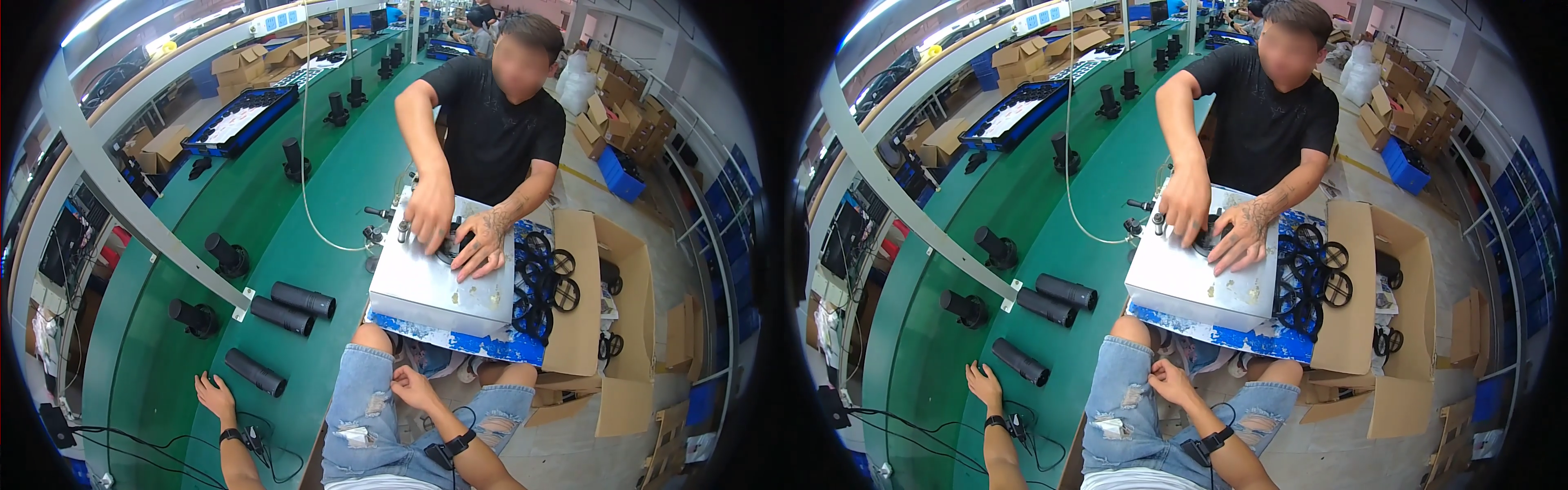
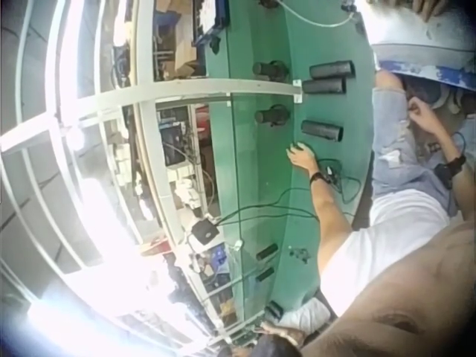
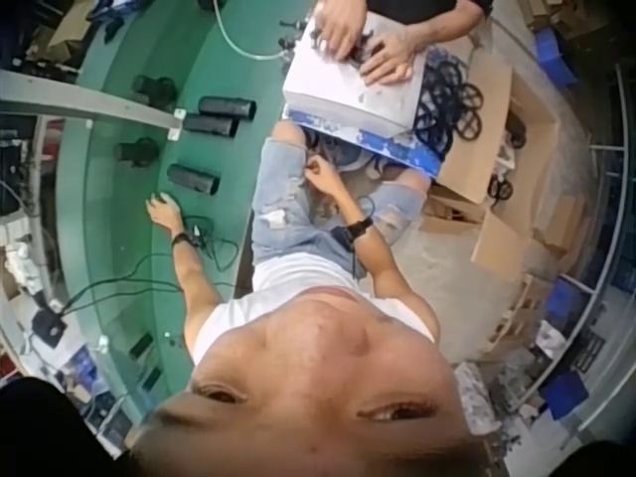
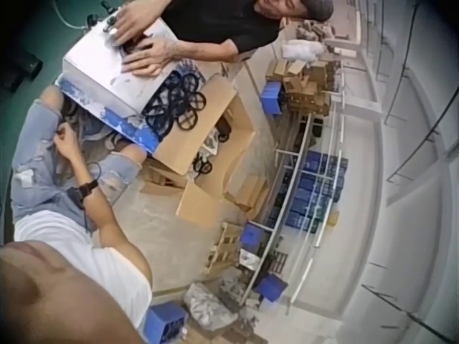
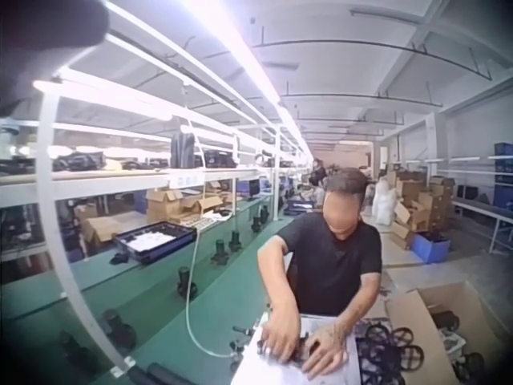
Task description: The person picks up a microphone body, inserts it into a shock mount, and presses the assembly into a testing machine. After removing the microphone and shock mount, the person places the microphone body on the workbench and repeats the process.
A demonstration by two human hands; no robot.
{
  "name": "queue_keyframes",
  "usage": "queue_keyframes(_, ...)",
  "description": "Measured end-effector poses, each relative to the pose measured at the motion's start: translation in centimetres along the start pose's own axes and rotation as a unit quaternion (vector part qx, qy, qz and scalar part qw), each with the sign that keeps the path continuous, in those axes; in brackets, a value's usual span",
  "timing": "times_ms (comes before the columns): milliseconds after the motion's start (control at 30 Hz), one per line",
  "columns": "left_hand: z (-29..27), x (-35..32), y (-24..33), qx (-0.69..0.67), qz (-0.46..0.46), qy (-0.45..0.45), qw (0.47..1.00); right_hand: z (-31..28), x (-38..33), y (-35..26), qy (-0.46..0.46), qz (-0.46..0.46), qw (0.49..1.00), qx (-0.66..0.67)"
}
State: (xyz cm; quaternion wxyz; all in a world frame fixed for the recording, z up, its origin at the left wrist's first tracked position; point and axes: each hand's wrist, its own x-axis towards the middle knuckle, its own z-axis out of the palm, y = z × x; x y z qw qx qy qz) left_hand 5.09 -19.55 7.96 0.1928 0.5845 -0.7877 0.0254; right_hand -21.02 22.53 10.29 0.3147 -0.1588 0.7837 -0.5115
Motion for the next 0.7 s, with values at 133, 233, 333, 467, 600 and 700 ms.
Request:
queue_keyframes(133,-0.07,-0.01,0.21,-0.002,0.004,0.006,1.0,0.02,0.05,0.23,0.005,-0.002,1.0,-0.003)
queue_keyframes(233,-0.12,-0.02,0.16,-0.002,0.005,0.002,1.0,0.01,-0.03,0.17,0.006,-0.004,1.0,-0.003)
queue_keyframes(333,-0.22,-0.03,0.27,0.001,0.005,0.006,1.0,-0.01,-0.04,-0.01,0.005,-0.005,1.0,-0.006)
queue_keyframes(467,-0.22,-0.05,0.25,0.001,-0.002,0.004,1.0,0.0,-0.07,0.08,0.006,-0.008,1.0,-0.008)
queue_keyframes(600,-0.42,-0.07,0.56,0.001,-0.002,0.002,1.0,0.01,0.0,0.22,0.005,-0.004,1.0,-0.003)
queue_keyframes(700,-0.37,-0.02,0.43,0.0,-0.003,0.0,1.0,-0.02,-0.12,0.1,0.009,-0.011,1.0,-0.011)
